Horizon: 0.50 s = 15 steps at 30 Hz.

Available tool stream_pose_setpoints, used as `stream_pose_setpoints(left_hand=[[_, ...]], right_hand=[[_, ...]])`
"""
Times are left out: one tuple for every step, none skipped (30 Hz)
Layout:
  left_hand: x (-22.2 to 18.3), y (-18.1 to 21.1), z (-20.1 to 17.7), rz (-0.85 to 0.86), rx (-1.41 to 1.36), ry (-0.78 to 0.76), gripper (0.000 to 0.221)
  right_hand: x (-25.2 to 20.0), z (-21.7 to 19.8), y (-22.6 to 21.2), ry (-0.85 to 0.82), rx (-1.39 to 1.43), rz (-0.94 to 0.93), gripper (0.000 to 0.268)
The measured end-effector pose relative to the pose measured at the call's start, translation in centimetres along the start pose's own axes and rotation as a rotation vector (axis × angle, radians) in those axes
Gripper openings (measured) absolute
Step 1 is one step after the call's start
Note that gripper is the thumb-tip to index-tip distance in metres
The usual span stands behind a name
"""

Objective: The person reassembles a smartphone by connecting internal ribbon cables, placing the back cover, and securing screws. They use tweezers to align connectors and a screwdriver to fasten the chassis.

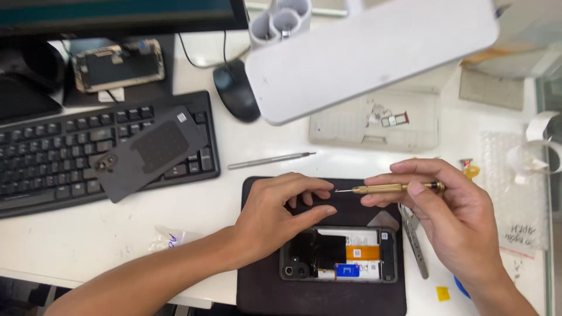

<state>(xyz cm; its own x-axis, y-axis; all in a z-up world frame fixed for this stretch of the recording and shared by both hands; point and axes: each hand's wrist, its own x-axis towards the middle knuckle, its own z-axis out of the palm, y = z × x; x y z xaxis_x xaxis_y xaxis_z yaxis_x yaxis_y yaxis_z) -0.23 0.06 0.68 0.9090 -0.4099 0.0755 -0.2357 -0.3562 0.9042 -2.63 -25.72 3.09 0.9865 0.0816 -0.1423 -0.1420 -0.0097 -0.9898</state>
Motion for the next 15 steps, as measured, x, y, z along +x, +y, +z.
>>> stream_pose_setpoints(left_hand=[[-0.13, -0.04, 0.12, -0.003, -0.002, 0.005, 0.029], [-0.04, -0.07, 0.38, 0.008, -0.008, 0.007, 0.028], [-0.08, -0.01, 0.56, -0.011, 0.012, 0.003, 0.023], [-0.01, 0.00, 0.53, -0.024, 0.035, 0.002, 0.019], [0.03, 0.04, 0.49, -0.037, 0.057, 0.000, 0.014], [0.07, 0.08, 0.43, -0.029, 0.054, 0.002, 0.014], [0.06, 0.14, 0.37, -0.022, 0.051, 0.004, 0.013], [0.09, 0.17, 0.32, -0.017, 0.048, 0.007, 0.013], [0.15, 0.19, 0.32, -0.028, 0.059, -0.003, 0.013], [0.19, 0.19, 0.32, -0.039, 0.073, -0.009, 0.013], [0.24, 0.16, 0.35, -0.050, 0.086, -0.016, 0.013], [0.29, 0.12, 0.40, -0.021, 0.077, -0.010, 0.015], [0.35, 0.06, 0.48, 0.007, 0.068, -0.004, 0.016], [0.35, 0.00, 0.54, 0.035, 0.061, 0.005, 0.018], [0.31, -0.05, 0.59, 0.010, 0.065, -0.017, 0.015]], right_hand=[[-0.03, -0.01, 0.12, -0.034, -0.029, -0.030, 0.027], [-0.05, -0.04, 0.21, -0.040, -0.042, -0.026, 0.027], [-0.09, 0.07, 0.35, -0.047, -0.054, -0.022, 0.026], [-0.03, 0.19, 0.43, -0.053, -0.067, -0.023, 0.026], [-0.06, 0.28, 0.44, -0.062, -0.048, -0.015, 0.026], [-0.02, 0.39, 0.50, -0.072, -0.026, -0.013, 0.026], [-0.03, 0.44, 0.49, -0.082, -0.004, -0.010, 0.026], [-0.03, 0.46, 0.47, -0.079, 0.001, 0.021, 0.026], [-0.03, 0.47, 0.44, -0.076, 0.007, 0.052, 0.026], [0.02, 0.48, 0.44, -0.075, 0.014, 0.080, 0.026], [0.06, 0.49, 0.42, -0.094, 0.020, 0.067, 0.026], [0.13, 0.53, 0.43, -0.116, 0.027, 0.055, 0.026], [0.15, 0.59, 0.44, -0.137, 0.034, 0.043, 0.025], [0.11, 0.69, 0.48, -0.131, 0.028, 0.058, 0.026], [-0.01, 0.80, 0.51, -0.124, 0.023, 0.072, 0.026]])
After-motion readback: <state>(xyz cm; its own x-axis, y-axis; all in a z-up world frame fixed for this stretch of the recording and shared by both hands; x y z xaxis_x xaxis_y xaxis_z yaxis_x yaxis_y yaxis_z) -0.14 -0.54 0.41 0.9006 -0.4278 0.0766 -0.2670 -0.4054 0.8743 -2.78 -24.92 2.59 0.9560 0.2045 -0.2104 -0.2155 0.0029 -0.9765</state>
